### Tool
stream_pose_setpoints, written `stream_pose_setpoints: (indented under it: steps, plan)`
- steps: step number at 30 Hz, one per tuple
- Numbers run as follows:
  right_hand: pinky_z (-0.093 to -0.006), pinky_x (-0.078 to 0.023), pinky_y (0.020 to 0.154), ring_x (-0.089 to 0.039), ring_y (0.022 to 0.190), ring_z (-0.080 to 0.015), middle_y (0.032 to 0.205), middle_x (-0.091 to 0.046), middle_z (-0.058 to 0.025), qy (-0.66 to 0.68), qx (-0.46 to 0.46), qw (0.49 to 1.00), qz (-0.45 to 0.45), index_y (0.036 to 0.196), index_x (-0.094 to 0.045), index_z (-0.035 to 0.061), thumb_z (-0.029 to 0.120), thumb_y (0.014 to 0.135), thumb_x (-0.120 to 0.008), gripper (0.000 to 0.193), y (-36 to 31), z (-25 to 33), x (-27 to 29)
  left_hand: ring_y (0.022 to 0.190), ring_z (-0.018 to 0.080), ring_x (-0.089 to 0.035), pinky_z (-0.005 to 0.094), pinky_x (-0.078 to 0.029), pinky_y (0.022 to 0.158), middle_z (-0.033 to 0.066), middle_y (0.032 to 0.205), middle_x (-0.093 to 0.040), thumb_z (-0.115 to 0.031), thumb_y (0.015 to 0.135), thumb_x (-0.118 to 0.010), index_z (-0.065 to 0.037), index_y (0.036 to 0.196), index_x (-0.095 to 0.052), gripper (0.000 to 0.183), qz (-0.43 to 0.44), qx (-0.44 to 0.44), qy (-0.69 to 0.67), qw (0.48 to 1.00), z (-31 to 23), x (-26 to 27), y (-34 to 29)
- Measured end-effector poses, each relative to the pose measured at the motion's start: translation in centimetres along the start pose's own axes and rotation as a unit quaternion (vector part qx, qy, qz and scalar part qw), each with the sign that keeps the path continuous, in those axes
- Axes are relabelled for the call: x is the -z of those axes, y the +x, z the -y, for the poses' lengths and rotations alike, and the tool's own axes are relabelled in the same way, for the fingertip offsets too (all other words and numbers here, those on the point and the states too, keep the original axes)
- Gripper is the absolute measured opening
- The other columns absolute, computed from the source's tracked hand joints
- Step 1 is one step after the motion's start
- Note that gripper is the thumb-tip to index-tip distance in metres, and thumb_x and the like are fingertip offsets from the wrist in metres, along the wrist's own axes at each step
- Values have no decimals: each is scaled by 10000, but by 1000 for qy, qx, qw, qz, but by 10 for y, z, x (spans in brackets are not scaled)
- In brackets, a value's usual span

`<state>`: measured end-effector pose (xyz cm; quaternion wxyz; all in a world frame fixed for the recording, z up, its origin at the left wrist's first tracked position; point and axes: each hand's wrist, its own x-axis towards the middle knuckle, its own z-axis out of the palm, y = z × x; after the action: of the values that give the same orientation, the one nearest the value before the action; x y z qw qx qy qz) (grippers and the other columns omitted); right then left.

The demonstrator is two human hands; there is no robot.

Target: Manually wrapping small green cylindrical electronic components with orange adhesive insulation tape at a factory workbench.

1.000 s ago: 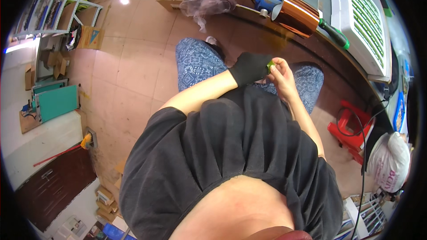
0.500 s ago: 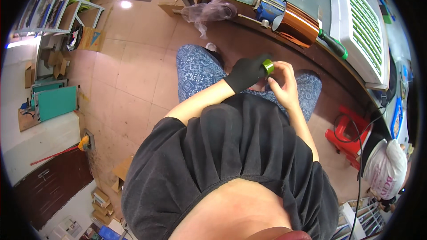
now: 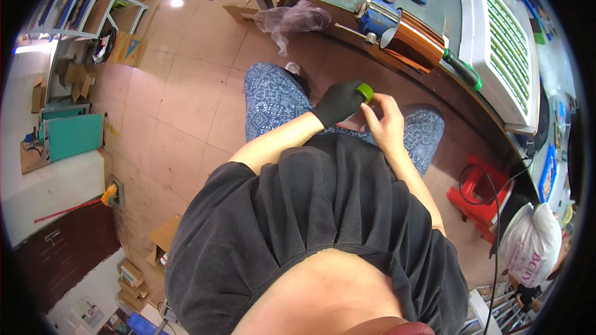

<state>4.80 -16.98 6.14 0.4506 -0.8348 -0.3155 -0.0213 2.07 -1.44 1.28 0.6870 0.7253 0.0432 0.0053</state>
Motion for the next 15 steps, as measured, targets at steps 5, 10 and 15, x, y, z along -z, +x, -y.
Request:
stream_pose_setpoints:
  steps: [5, 10, 15]
  plan:
    - [-239, -504, 751, -613, 845, -112, 922, -605, -79, 244, -230, 940, 68, 1077, -510, -22, 71, 830, -654, 301, 7, 14, -6, 829, 357, -579, 397, -467, 698, 173, 908, -604, -120, 753, -555, -34, 898, -556, 168, 10, -155, 385, 910, -15, 11, 0]
    - [-239, -499, 756, -612, 869, -121, 957, -585, -78, 217, -148, 964, 31, 1101, -470, 10, 41, 858, -610, 282, -4, -5, -15, 925, 270, -605, 347, -476, 786, 161, 981, -611, -153, 810, -571, -10, 1100, -544, 324, -66, -105, 111, 986, 5, 0, -10]
    - [-257, -502, 763, -601, 863, -153, 984, -559, -101, 24, -10, 999, 25, 1111, -512, 4, 53, 796, -673, 357, 0, 0, -17, 780, 293, -625, 367, -481, 673, 143, 846, -628, -205, 778, -600, -69, 947, -577, 218, -52, -107, 141, 983, -6, 9, -11]
